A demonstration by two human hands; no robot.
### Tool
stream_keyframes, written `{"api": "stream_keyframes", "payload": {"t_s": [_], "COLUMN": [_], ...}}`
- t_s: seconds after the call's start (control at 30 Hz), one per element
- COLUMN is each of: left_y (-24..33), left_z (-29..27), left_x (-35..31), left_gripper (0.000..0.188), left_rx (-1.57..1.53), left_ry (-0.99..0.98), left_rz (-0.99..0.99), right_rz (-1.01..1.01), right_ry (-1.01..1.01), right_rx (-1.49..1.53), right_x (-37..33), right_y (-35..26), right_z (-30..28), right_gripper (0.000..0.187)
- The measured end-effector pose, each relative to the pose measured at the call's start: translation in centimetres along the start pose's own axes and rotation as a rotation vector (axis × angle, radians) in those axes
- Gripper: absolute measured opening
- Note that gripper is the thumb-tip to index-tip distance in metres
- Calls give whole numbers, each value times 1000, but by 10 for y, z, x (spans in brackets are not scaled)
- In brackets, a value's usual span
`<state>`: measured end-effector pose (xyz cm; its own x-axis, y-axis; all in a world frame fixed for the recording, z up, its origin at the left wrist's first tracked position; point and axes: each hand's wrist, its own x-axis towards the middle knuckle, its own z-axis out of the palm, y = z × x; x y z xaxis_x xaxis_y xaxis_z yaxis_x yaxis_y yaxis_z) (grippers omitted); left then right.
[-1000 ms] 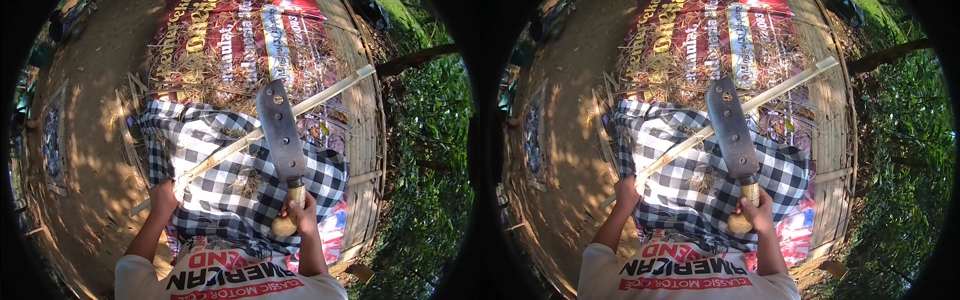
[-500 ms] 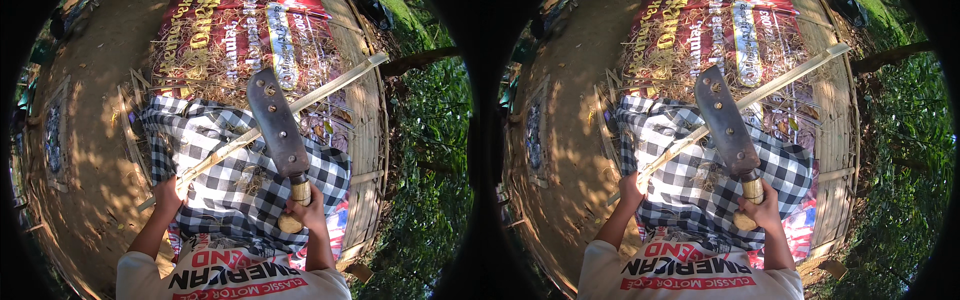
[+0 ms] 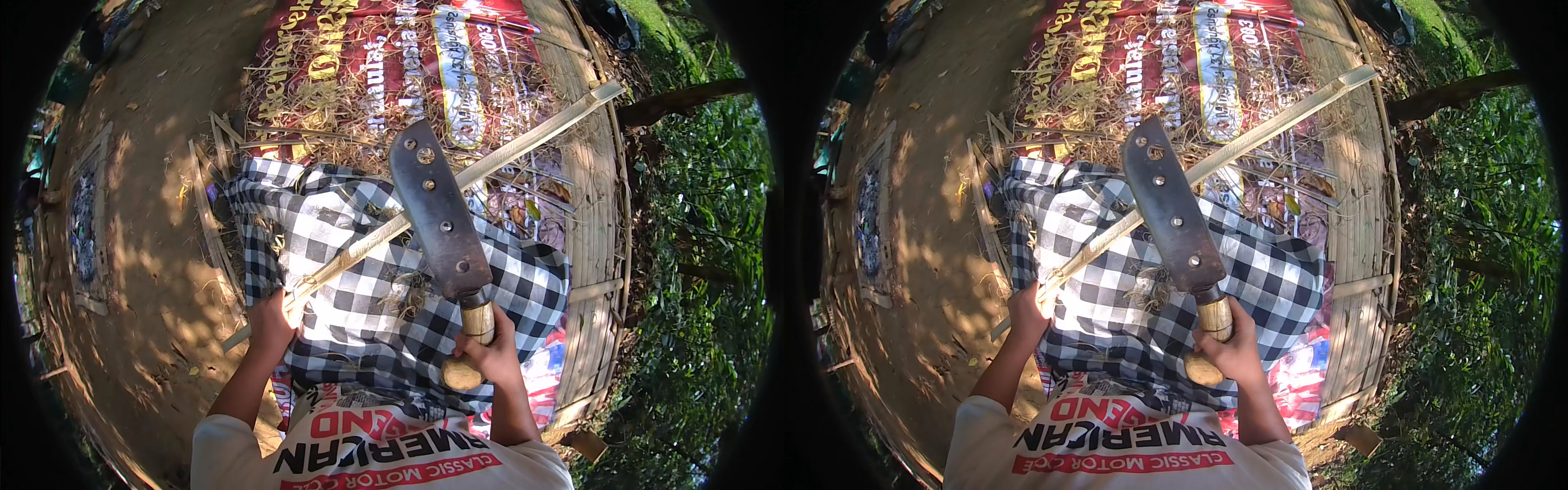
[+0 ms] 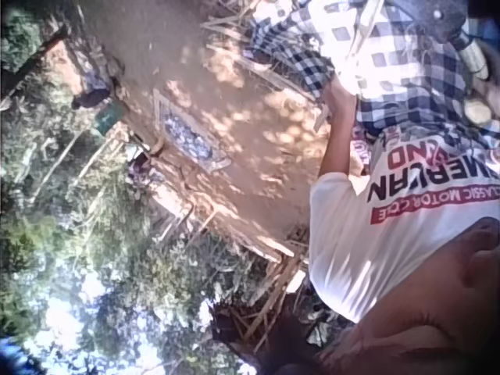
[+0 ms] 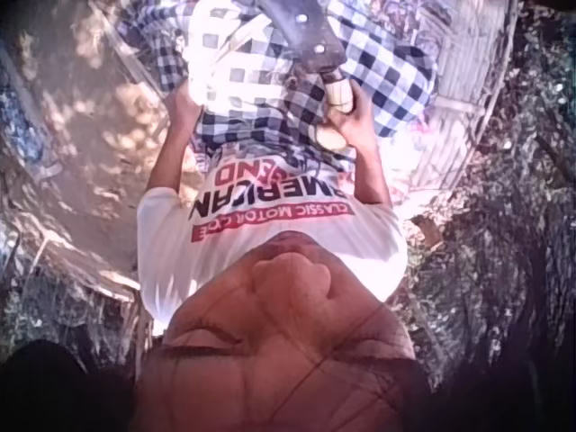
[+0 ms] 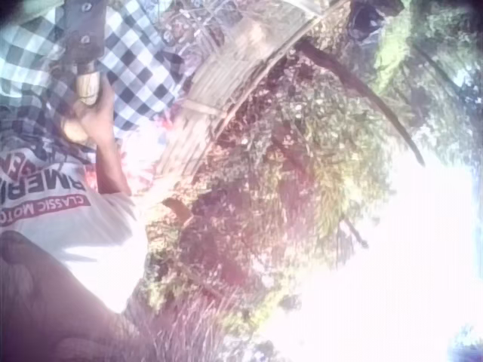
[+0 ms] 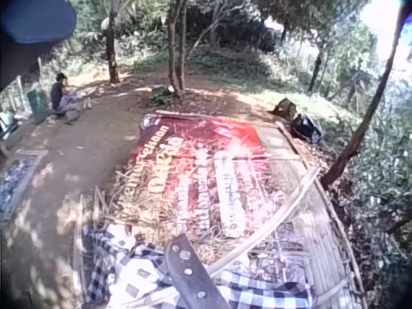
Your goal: The person shaves a thin strip of wood using a large knife by pulling the blade along the length of the wood while holding it against a covered wooden platform.
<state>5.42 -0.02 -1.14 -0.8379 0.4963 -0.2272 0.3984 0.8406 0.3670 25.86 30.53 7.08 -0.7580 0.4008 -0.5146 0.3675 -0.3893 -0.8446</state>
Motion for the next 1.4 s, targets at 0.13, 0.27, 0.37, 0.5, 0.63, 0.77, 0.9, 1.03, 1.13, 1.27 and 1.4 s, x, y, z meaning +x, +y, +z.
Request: {"api": "stream_keyframes", "payload": {"t_s": [0.13,0.27,0.37,0.5,0.63,0.77,0.9,1.03,1.13,1.27,1.4], "left_y": [0,1,-3,-8,-17,-27,-24,-34,-35,-41,-47], "left_z": [-2,-5,-12,-23,-22,-26,-29,-21,-26,-19,-16], "left_x": [1,0,5,15,21,29,31,29,31,36,38], "left_gripper": [27,32,30,23,19,19,21,29,39,46,51], "left_rx": [22,-17,-88,-237,-370,-432,-418,-462,-457,-423,-424], "left_ry": [-6,-3,-57,-164,-251,-535,-521,-415,-425,-476,-512], "left_rz": [26,74,124,153,93,-169,-123,37,74,66,38], "right_rz": [-85,-163,-147,-190,-233,-286,-263,-208,-169,-204,-225], "right_ry": [207,248,291,321,365,422,440,416,404,352,355], "right_rx": [26,46,12,-40,-53,-74,-98,-175,-143,-82,-75], "right_x": [6,10,13,21,29,39,51,53,50,50,56], "right_y": [-5,-4,-6,-14,-23,-33,-30,-18,-17,-28,-33], "right_z": [-13,-21,-23,-26,-29,-35,-39,-30,-40,-61,-56], "right_gripper": [33,31,30,30,28,27,30,32,32,32,33]}}
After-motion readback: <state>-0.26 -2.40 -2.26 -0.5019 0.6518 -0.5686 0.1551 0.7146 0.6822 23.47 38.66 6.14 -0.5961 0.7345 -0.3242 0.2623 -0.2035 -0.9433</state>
